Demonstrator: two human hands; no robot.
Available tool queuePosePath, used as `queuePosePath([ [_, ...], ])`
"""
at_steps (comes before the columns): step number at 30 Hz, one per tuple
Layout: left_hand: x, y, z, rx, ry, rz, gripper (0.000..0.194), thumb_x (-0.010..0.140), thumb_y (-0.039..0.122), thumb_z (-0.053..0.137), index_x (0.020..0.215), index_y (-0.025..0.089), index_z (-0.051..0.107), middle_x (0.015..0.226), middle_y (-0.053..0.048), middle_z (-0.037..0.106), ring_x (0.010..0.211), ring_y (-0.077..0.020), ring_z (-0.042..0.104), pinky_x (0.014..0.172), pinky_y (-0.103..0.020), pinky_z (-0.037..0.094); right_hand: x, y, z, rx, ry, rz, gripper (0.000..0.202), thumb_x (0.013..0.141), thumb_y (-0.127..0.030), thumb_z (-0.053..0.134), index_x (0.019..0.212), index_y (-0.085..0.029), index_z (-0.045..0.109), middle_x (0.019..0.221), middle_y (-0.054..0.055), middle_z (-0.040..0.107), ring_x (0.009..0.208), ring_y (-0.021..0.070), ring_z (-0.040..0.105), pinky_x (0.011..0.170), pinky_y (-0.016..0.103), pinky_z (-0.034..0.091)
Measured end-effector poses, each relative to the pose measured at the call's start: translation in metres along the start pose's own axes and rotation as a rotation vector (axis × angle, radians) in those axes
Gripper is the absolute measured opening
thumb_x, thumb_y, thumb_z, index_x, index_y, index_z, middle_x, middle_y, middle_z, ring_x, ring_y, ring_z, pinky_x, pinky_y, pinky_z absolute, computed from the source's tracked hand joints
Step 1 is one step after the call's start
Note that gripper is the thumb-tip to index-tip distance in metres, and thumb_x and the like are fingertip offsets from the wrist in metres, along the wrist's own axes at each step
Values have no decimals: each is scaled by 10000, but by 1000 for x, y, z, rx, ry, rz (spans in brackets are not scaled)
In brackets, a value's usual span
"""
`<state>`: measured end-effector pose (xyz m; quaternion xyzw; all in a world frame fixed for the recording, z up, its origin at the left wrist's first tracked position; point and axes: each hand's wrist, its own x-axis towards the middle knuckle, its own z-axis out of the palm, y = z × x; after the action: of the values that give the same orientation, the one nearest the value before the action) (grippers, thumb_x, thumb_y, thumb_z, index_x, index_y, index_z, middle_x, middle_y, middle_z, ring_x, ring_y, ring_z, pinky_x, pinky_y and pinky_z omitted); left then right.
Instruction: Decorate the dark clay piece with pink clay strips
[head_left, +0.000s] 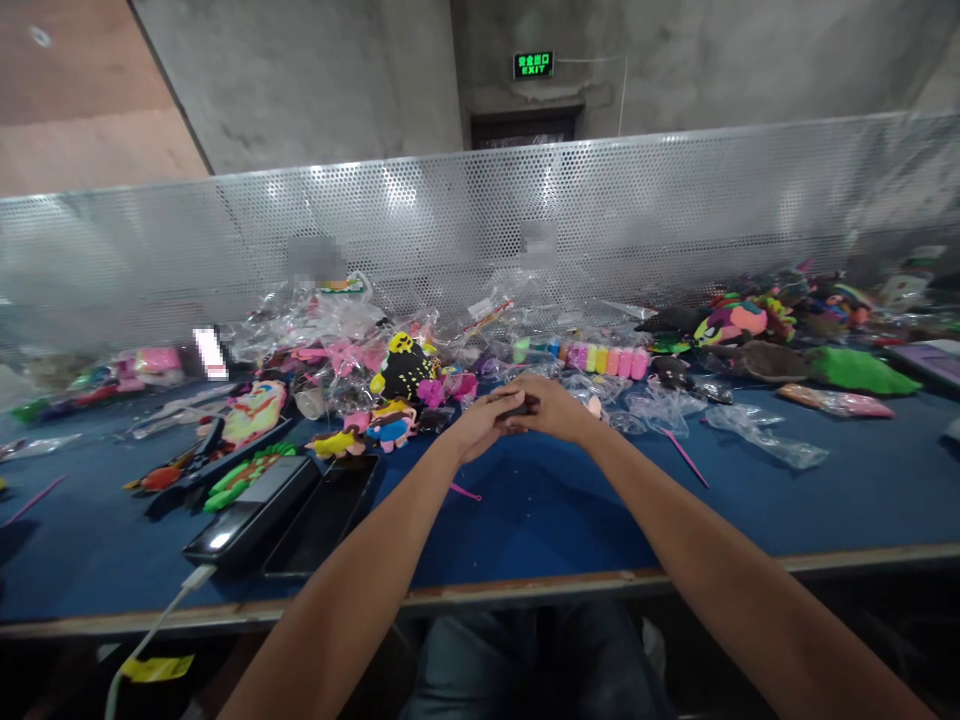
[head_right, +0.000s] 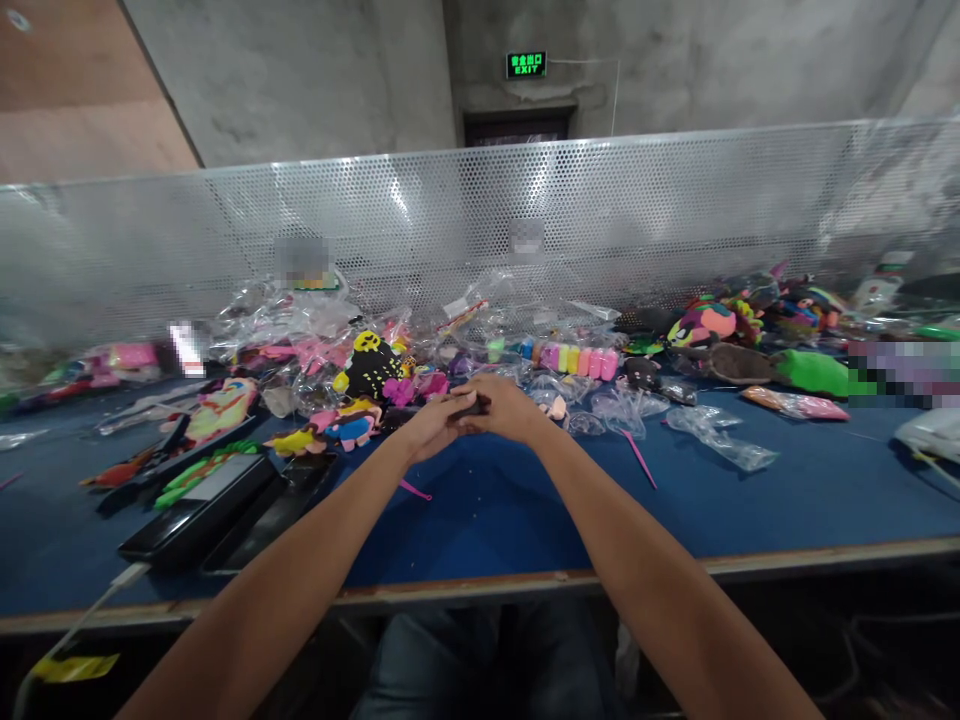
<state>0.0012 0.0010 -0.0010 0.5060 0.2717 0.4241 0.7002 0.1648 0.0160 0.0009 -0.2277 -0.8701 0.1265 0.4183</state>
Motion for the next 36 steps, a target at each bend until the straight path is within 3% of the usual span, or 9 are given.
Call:
queuePosePath([
  [6,2,-2,-4,-8,2,-1,293,748,368,759,915,130,717,906,-92,730,734,-153,662,700,-287,513,1,4,0,-49,17,-23,377,770,-284,752,1131,-208,676,1010,90,684,964,247,636,861,404,515],
  [14,0,-1,-3,22,-28,2,328,661,245,832,940,116,715,912,-93,734,768,-164,670,758,-309,505,0,4,-2,-71,17,-25,334,783,-212,710,1115,-236,680,977,61,686,900,206,632,805,353,508],
  [24,-2,9,-4,-258,-242,-14,322,872,420,581,947,127,694,704,-51,646,715,-171,637,872,-409,509,0,-4,-7,31,204,47,358,780,-410,725,1088,-237,666,1051,70,655,1010,234,615,912,398,480],
  [31,-1,4,-4,-264,-170,11,286,873,406,615,962,144,688,609,7,567,673,-135,609,843,-353,510,2,-9,-6,9,251,-6,371,772,-481,726,1054,-247,669,1021,72,639,1004,236,600,908,417,478],
  [36,-1,3,-3,-267,-151,-1,287,864,404,627,974,147,693,655,-6,599,661,-125,586,833,-355,504,2,-6,-4,-21,230,-12,353,781,-500,713,1011,-233,678,995,76,632,969,230,605,872,407,493],
])
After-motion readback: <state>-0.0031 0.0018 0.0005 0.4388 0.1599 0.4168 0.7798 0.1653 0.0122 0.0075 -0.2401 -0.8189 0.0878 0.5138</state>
